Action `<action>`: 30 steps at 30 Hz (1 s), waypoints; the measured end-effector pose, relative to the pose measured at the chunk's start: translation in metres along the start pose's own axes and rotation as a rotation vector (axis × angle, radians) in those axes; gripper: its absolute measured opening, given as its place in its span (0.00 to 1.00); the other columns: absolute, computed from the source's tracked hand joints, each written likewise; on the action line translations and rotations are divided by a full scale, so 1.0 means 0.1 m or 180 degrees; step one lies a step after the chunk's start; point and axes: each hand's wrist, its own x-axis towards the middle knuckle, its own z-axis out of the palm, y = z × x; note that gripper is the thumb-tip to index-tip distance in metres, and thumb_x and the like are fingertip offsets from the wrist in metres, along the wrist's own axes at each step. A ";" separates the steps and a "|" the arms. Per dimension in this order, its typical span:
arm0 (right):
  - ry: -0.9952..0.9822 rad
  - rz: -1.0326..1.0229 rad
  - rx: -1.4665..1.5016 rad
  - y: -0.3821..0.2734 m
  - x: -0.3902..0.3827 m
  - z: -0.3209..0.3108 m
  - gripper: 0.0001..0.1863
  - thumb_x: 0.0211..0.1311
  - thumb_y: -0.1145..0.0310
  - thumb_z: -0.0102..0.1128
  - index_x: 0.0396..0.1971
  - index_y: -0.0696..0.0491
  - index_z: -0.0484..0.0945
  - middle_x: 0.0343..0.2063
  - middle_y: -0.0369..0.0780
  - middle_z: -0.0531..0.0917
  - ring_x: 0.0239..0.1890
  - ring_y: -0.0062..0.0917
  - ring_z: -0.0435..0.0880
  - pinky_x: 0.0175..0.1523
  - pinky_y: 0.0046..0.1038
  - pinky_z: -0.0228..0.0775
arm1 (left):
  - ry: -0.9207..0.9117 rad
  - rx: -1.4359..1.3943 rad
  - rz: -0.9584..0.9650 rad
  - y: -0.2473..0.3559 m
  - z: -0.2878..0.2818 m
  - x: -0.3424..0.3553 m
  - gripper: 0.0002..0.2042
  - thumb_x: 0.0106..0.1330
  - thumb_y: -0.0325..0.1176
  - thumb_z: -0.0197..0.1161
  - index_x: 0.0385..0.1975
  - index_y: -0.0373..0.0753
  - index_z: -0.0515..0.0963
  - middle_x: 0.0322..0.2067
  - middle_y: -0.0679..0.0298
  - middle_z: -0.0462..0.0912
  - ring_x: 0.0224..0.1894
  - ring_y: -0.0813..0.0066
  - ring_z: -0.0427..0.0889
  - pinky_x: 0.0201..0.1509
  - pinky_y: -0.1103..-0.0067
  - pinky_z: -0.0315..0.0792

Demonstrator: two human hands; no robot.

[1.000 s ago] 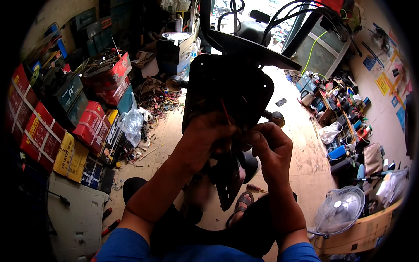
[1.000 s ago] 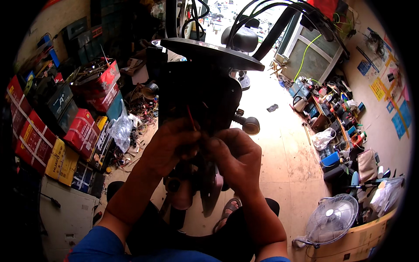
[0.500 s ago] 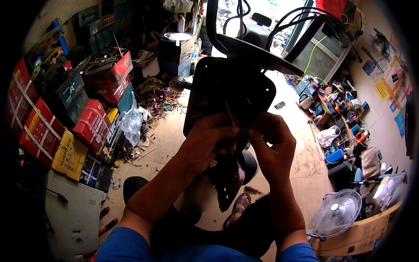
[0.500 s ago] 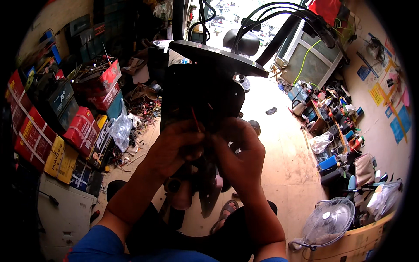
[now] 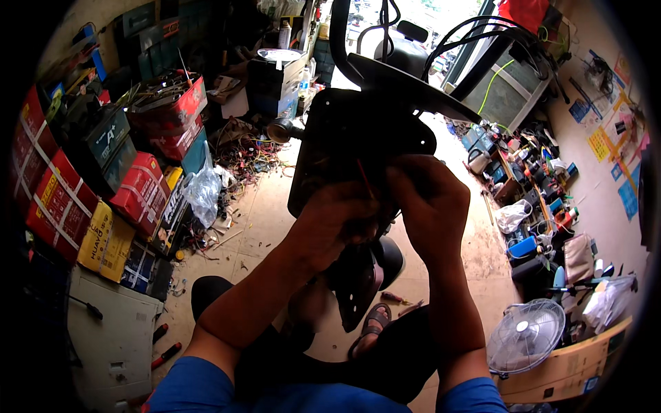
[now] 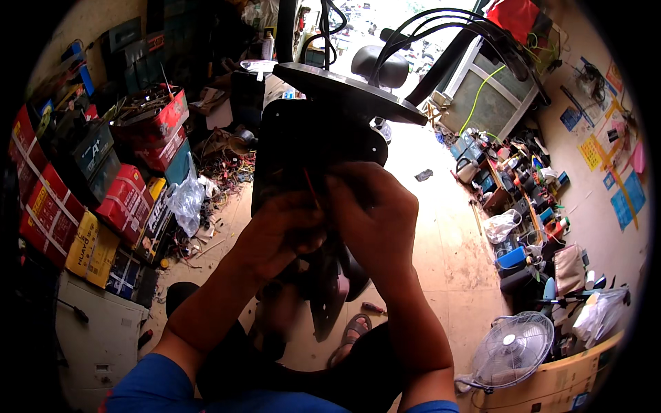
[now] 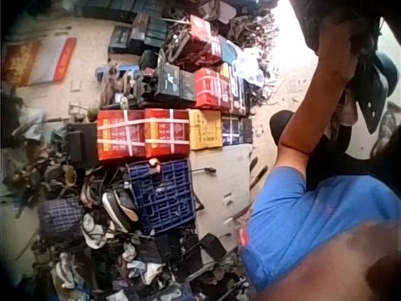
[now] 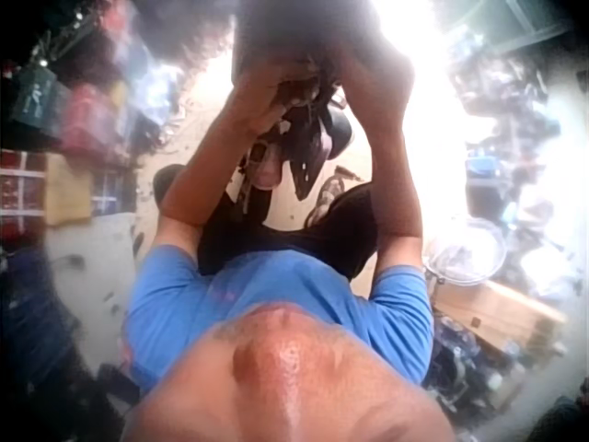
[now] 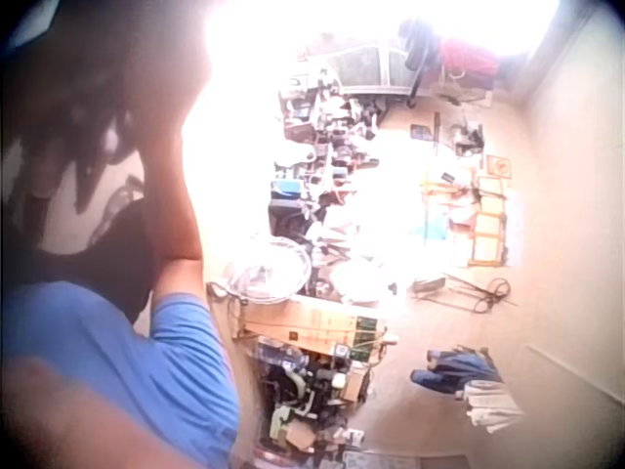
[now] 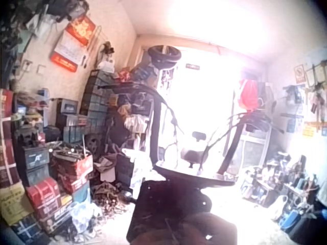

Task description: The person manipulates wires on a motorcycle's front panel, applying yellow tape to secure connections. They use pliers to cut or grip wires and eventually turn on the digital instrument cluster to verify the repair.

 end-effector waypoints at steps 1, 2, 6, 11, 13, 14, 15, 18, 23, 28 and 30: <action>0.0032 0.0123 0.0032 0.01 -0.02 -0.01 0.08 0.67 0.76 0.70 0.44 0.61 0.87 0.30 0.37 0.89 0.33 0.16 0.86 0.41 0.21 0.78 | 0.0012 -0.0028 -0.0013 0.01 0.01 0.00 0.08 0.70 0.27 0.66 0.47 0.40 0.82 0.37 0.64 0.86 0.30 0.78 0.81 0.28 0.84 0.66; 0.0061 0.0244 0.0066 0.04 -0.04 -0.02 0.08 0.67 0.76 0.70 0.43 0.61 0.87 0.30 0.37 0.89 0.33 0.17 0.86 0.41 0.21 0.78 | 0.0026 -0.0056 -0.0023 0.01 0.02 0.01 0.08 0.70 0.27 0.66 0.47 0.39 0.82 0.37 0.63 0.86 0.30 0.77 0.81 0.28 0.84 0.67; 0.0102 0.0479 0.0245 0.22 -0.16 -0.06 0.07 0.67 0.77 0.69 0.42 0.63 0.86 0.31 0.37 0.89 0.33 0.17 0.85 0.41 0.20 0.77 | 0.0097 -0.0126 0.0005 -0.06 -0.01 0.03 0.07 0.70 0.27 0.65 0.45 0.39 0.82 0.36 0.63 0.86 0.29 0.76 0.81 0.28 0.84 0.67; -0.0213 0.0753 0.0438 0.21 -0.24 -0.12 0.06 0.66 0.79 0.69 0.40 0.63 0.87 0.32 0.38 0.89 0.34 0.18 0.86 0.43 0.20 0.78 | 0.0059 -0.0156 0.0079 -0.12 0.00 0.05 0.06 0.71 0.27 0.65 0.45 0.39 0.82 0.34 0.63 0.86 0.28 0.76 0.82 0.27 0.84 0.67; -0.0254 0.0796 0.0541 0.22 -0.25 -0.12 0.06 0.65 0.78 0.69 0.40 0.63 0.88 0.31 0.38 0.90 0.33 0.17 0.87 0.42 0.20 0.79 | 0.0118 -0.0107 0.0113 -0.13 0.03 0.05 0.06 0.71 0.28 0.65 0.45 0.39 0.82 0.34 0.64 0.86 0.28 0.77 0.82 0.26 0.84 0.68; -0.0230 0.0736 0.0567 0.24 -0.25 -0.13 0.07 0.65 0.76 0.70 0.40 0.62 0.88 0.30 0.38 0.90 0.33 0.17 0.87 0.41 0.20 0.79 | 0.0146 -0.0082 0.0131 -0.13 0.05 0.05 0.06 0.71 0.28 0.65 0.45 0.39 0.82 0.33 0.64 0.86 0.28 0.78 0.83 0.26 0.85 0.68; -0.0206 0.0676 0.0592 0.26 -0.26 -0.13 0.07 0.65 0.75 0.70 0.40 0.62 0.89 0.29 0.38 0.90 0.32 0.16 0.88 0.40 0.19 0.79 | 0.0167 -0.0047 0.0139 -0.13 0.06 0.05 0.06 0.71 0.28 0.65 0.46 0.39 0.82 0.33 0.65 0.86 0.27 0.78 0.83 0.26 0.85 0.68; -0.0172 0.0531 0.0434 0.29 -0.27 -0.14 0.07 0.64 0.75 0.71 0.40 0.61 0.89 0.29 0.38 0.90 0.32 0.16 0.88 0.39 0.19 0.79 | 0.0268 0.0077 0.0175 -0.13 0.08 0.04 0.07 0.71 0.27 0.66 0.46 0.39 0.82 0.33 0.66 0.85 0.27 0.80 0.83 0.25 0.86 0.68; -0.0324 0.0763 0.0423 0.24 -0.23 -0.19 0.07 0.64 0.77 0.73 0.41 0.62 0.88 0.33 0.38 0.89 0.33 0.17 0.87 0.40 0.19 0.79 | 0.0437 0.0245 0.0184 -0.09 0.14 0.02 0.09 0.70 0.26 0.67 0.47 0.34 0.81 0.34 0.64 0.85 0.26 0.79 0.80 0.26 0.84 0.67; -0.0392 0.0467 0.0400 0.32 -0.22 -0.20 0.07 0.62 0.80 0.73 0.40 0.61 0.89 0.37 0.38 0.88 0.35 0.18 0.86 0.39 0.19 0.78 | 0.0362 0.0163 0.0163 -0.09 0.11 0.03 0.09 0.71 0.25 0.66 0.49 0.39 0.81 0.36 0.66 0.86 0.28 0.81 0.83 0.25 0.86 0.69; -0.0444 -0.0029 -0.0017 0.33 -0.19 -0.20 0.07 0.61 0.81 0.72 0.39 0.60 0.89 0.38 0.39 0.89 0.38 0.19 0.88 0.39 0.19 0.79 | 0.0328 0.0139 0.0146 -0.09 0.07 0.04 0.09 0.71 0.25 0.66 0.49 0.38 0.81 0.36 0.66 0.85 0.28 0.81 0.82 0.25 0.86 0.69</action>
